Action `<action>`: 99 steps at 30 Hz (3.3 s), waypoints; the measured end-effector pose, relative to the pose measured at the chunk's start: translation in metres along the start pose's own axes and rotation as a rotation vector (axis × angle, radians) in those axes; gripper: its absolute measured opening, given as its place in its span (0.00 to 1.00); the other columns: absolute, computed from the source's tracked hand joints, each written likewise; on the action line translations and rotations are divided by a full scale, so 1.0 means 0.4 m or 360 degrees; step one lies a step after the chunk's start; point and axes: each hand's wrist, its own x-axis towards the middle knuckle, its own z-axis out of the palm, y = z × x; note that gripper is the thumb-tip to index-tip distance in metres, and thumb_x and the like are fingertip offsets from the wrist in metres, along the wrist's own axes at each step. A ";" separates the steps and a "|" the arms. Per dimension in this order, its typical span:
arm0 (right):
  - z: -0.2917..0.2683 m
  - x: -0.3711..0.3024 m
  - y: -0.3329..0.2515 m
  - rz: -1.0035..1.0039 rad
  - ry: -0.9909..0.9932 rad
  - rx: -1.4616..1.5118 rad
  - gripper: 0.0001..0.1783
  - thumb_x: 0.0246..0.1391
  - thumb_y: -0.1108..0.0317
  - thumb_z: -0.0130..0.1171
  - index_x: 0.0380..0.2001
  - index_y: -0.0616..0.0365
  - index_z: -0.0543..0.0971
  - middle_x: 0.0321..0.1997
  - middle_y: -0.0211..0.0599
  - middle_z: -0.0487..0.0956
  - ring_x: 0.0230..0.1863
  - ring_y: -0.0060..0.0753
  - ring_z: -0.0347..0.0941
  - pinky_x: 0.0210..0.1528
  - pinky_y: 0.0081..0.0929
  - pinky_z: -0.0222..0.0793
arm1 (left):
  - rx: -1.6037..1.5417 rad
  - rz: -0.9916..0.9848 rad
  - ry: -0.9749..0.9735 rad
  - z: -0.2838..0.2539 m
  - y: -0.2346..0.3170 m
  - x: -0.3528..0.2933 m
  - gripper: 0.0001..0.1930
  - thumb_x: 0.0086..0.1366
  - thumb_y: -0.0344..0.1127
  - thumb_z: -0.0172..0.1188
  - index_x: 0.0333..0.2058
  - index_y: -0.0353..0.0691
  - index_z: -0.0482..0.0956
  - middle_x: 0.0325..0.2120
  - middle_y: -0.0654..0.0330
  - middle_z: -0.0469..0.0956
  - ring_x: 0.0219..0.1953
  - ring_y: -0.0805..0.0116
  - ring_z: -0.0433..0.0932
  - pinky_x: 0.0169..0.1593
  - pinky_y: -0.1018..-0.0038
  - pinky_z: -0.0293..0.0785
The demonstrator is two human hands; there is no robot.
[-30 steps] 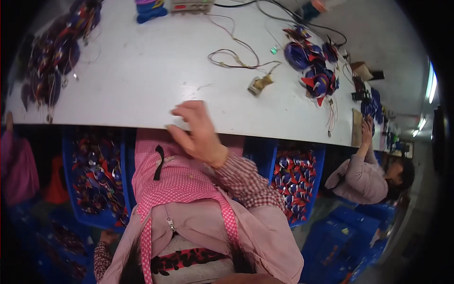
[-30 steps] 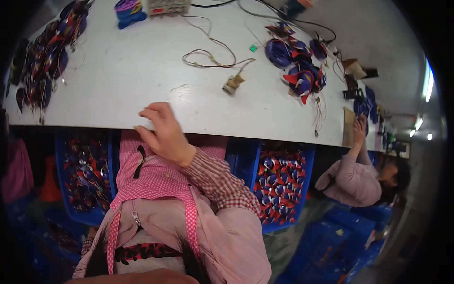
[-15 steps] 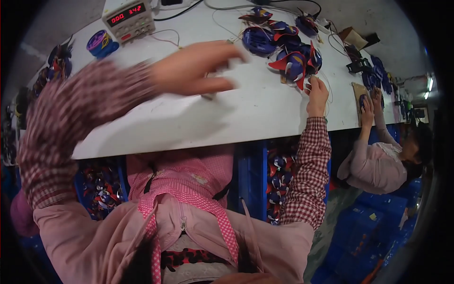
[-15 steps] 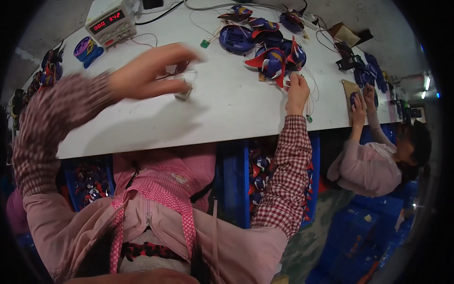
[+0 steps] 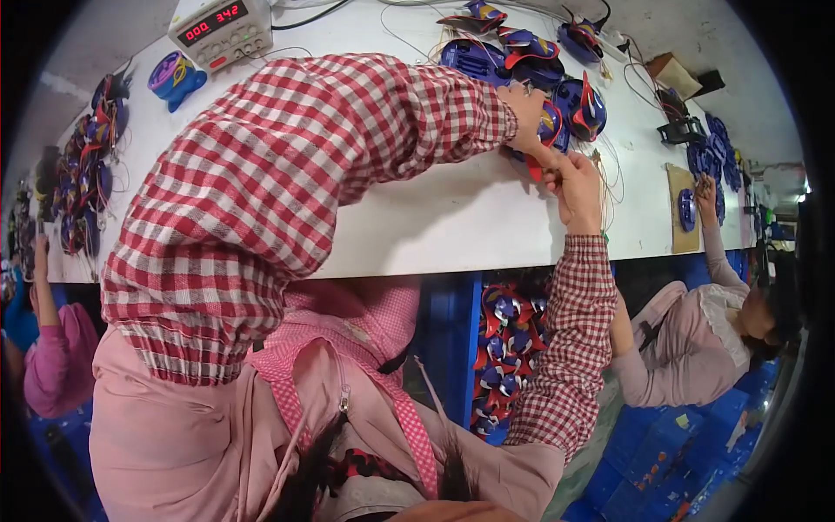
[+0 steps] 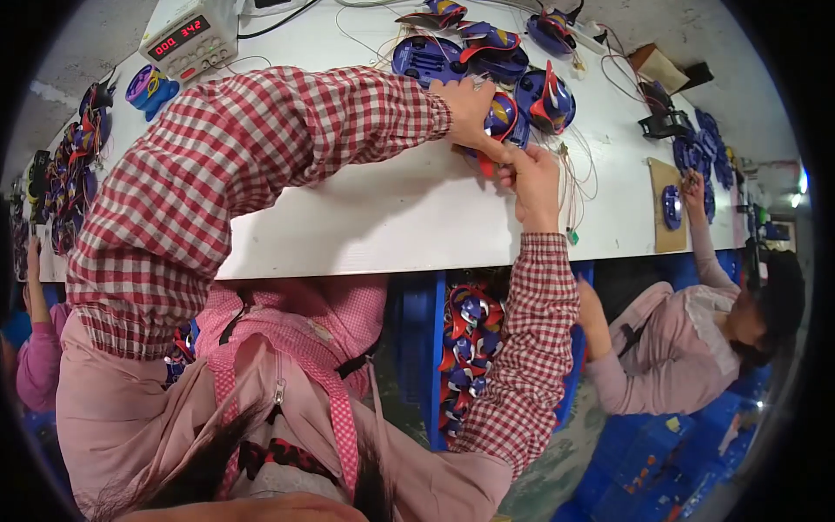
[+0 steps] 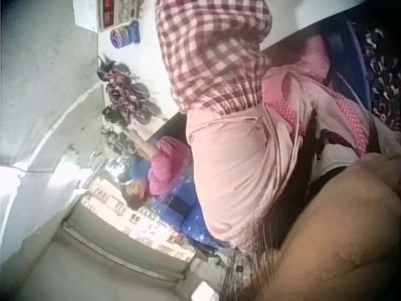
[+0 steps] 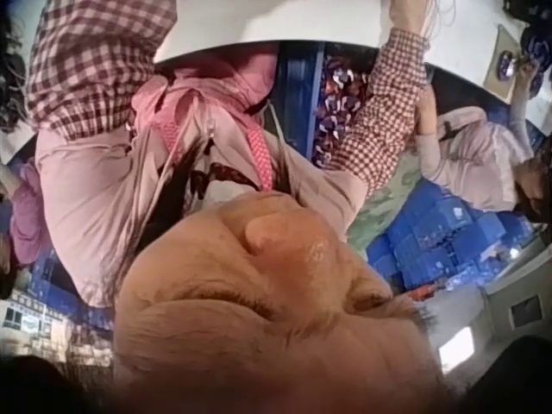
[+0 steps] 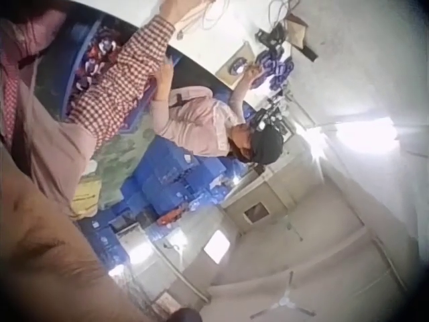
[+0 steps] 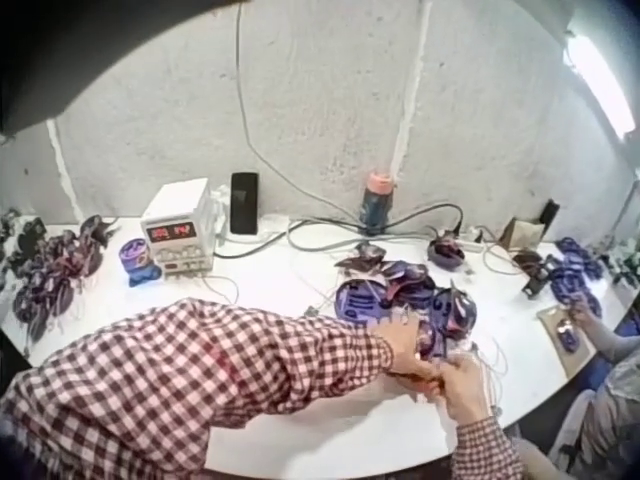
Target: Assembling and testing electronic toy components on a factory production line.
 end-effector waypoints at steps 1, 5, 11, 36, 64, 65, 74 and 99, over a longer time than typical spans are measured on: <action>-0.002 -0.014 0.003 0.0011 -0.0026 0.0096 0.10 0.53 0.70 0.57 0.37 0.63 0.73 0.23 0.28 0.73 0.19 0.18 0.68 0.19 0.14 0.62 | 0.0079 0.0056 -0.0039 -0.006 0.007 -0.010 0.52 0.34 0.67 0.64 0.53 0.35 0.62 0.47 0.45 0.69 0.51 0.50 0.69 0.52 0.57 0.64; -0.032 -0.070 0.021 -0.0118 0.0011 0.0210 0.16 0.50 0.70 0.61 0.40 0.68 0.71 0.24 0.31 0.73 0.19 0.20 0.69 0.19 0.16 0.63 | 0.0185 0.0203 -0.0061 -0.056 0.032 -0.062 0.51 0.33 0.60 0.66 0.54 0.35 0.61 0.47 0.47 0.70 0.51 0.51 0.70 0.51 0.57 0.63; -0.142 -0.162 0.041 -0.0219 0.0008 0.0528 0.12 0.53 0.72 0.58 0.40 0.64 0.71 0.24 0.29 0.73 0.19 0.20 0.68 0.20 0.15 0.62 | -0.0092 0.0422 0.0096 -0.244 0.054 -0.147 0.48 0.33 0.52 0.67 0.54 0.36 0.61 0.42 0.51 0.71 0.47 0.54 0.71 0.49 0.61 0.64; 0.414 -0.492 0.128 0.0100 -0.1115 0.0763 0.12 0.56 0.70 0.53 0.42 0.64 0.68 0.31 0.36 0.76 0.24 0.23 0.73 0.26 0.19 0.73 | 0.1144 0.0030 0.0091 -0.280 -0.616 -0.992 0.45 0.33 0.42 0.67 0.54 0.38 0.61 0.42 0.53 0.66 0.49 0.57 0.67 0.57 0.52 0.52; 0.495 -0.252 0.002 -0.0652 -0.0492 -0.0340 0.14 0.55 0.65 0.57 0.41 0.65 0.74 0.31 0.33 0.77 0.24 0.16 0.68 0.26 0.14 0.65 | -0.0108 -0.0277 0.0246 -0.105 -0.594 -0.678 0.20 0.59 0.48 0.55 0.43 0.38 0.72 0.31 0.46 0.77 0.35 0.49 0.77 0.39 0.61 0.72; 0.509 -0.289 -0.012 -0.0726 -0.0504 -0.0195 0.14 0.56 0.67 0.57 0.41 0.65 0.74 0.30 0.33 0.77 0.24 0.16 0.68 0.27 0.14 0.66 | -0.0115 -0.0291 0.0245 -0.092 -0.596 -0.671 0.20 0.59 0.48 0.55 0.43 0.38 0.72 0.31 0.46 0.77 0.35 0.49 0.77 0.39 0.61 0.72; 0.629 -0.407 0.043 -0.1648 -0.0538 -0.0822 0.10 0.50 0.75 0.61 0.37 0.65 0.74 0.32 0.37 0.74 0.28 0.25 0.72 0.27 0.18 0.69 | -0.0265 -0.0129 0.0525 -0.033 -0.587 -0.645 0.12 0.57 0.37 0.53 0.39 0.38 0.72 0.23 0.48 0.77 0.30 0.50 0.78 0.35 0.58 0.72; 0.653 -0.405 0.031 -0.1356 -0.0841 -0.0974 0.08 0.49 0.73 0.62 0.31 0.64 0.74 0.30 0.36 0.72 0.30 0.28 0.70 0.32 0.23 0.66 | -0.0471 0.0067 0.0715 -0.043 -0.578 -0.702 0.12 0.59 0.39 0.54 0.36 0.36 0.72 0.20 0.51 0.76 0.25 0.53 0.76 0.32 0.63 0.73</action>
